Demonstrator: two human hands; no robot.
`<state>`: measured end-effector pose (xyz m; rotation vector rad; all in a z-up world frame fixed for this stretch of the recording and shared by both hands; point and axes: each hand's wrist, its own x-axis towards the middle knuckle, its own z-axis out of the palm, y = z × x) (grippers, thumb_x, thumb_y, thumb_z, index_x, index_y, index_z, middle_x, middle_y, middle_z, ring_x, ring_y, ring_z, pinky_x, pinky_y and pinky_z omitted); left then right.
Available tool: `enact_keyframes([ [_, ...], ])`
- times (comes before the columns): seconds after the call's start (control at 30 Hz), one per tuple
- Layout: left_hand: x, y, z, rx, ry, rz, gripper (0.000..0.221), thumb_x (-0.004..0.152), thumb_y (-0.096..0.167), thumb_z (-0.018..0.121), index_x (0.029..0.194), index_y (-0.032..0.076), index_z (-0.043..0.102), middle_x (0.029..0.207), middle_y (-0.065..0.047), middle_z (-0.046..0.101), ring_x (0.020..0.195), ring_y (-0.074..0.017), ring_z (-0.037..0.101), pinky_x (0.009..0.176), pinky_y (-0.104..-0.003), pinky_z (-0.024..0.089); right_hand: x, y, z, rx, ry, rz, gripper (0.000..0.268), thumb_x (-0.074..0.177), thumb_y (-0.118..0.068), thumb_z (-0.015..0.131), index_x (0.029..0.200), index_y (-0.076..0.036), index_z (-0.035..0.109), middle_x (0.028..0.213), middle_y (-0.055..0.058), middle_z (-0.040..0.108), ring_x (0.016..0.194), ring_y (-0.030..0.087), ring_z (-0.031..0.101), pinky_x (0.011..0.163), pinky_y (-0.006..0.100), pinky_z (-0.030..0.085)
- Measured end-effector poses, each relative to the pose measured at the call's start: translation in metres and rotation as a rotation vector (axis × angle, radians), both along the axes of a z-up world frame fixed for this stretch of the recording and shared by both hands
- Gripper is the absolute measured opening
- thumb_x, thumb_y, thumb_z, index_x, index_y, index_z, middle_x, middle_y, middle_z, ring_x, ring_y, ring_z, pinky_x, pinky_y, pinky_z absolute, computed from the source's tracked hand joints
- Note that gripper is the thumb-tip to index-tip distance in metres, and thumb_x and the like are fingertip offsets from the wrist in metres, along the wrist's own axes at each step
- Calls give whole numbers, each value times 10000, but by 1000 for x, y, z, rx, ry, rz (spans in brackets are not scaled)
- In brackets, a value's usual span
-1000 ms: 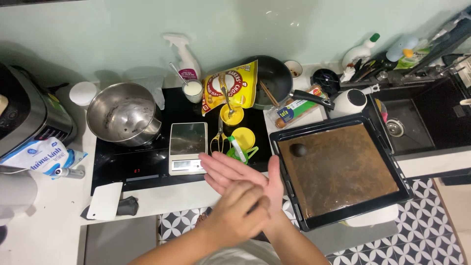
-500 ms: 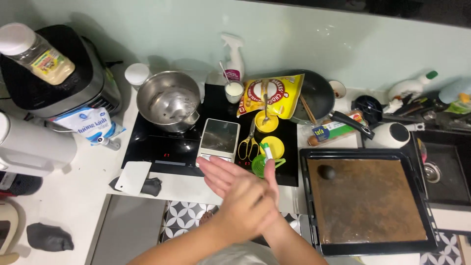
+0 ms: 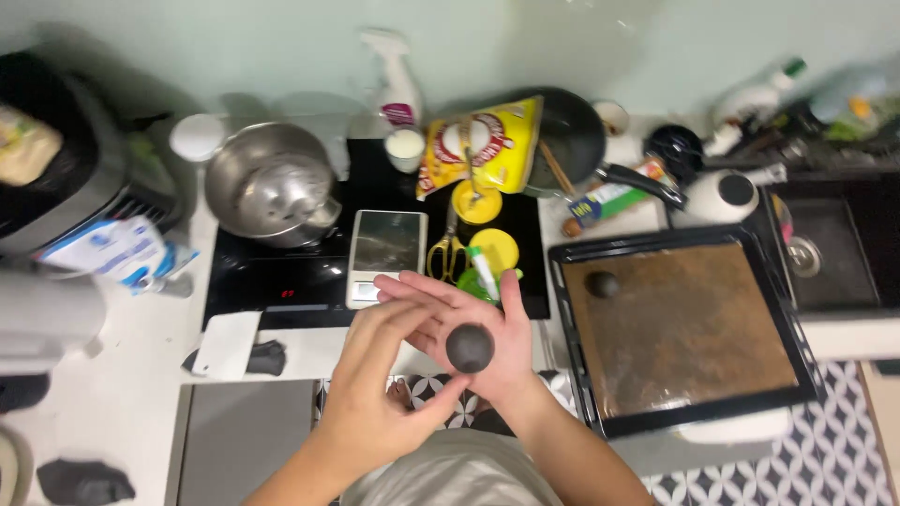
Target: Placing a tray of dough into the oven and shaping more dough rolls using a scale.
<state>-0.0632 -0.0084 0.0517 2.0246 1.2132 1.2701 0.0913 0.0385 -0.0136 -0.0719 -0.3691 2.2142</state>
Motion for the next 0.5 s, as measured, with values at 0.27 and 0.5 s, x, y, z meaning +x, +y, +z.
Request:
enact_keyframes([
  [0.27, 73, 6, -27, -164, 89, -280, 790, 671, 172, 921, 1340, -16, 547, 1317, -183, 589, 1208, -376, 585, 999, -447, 494, 72, -24, -35, -86, 79, -209, 1121, 951, -812, 175, 1572, 112, 303, 1663, 310, 291, 1581, 404, 246, 1298, 506, 164],
  [0.5, 161, 8, -102, -383, 53, -488, 628, 706, 114, 885, 1265, -3, 624, 1214, -161, 651, 1098, -353, 654, 887, -419, 552, 147, -71, -77, -248, -95, -461, 996, 995, -749, 187, 1541, 64, 374, 1619, 258, 374, 1501, 379, 362, 1230, 504, 289],
])
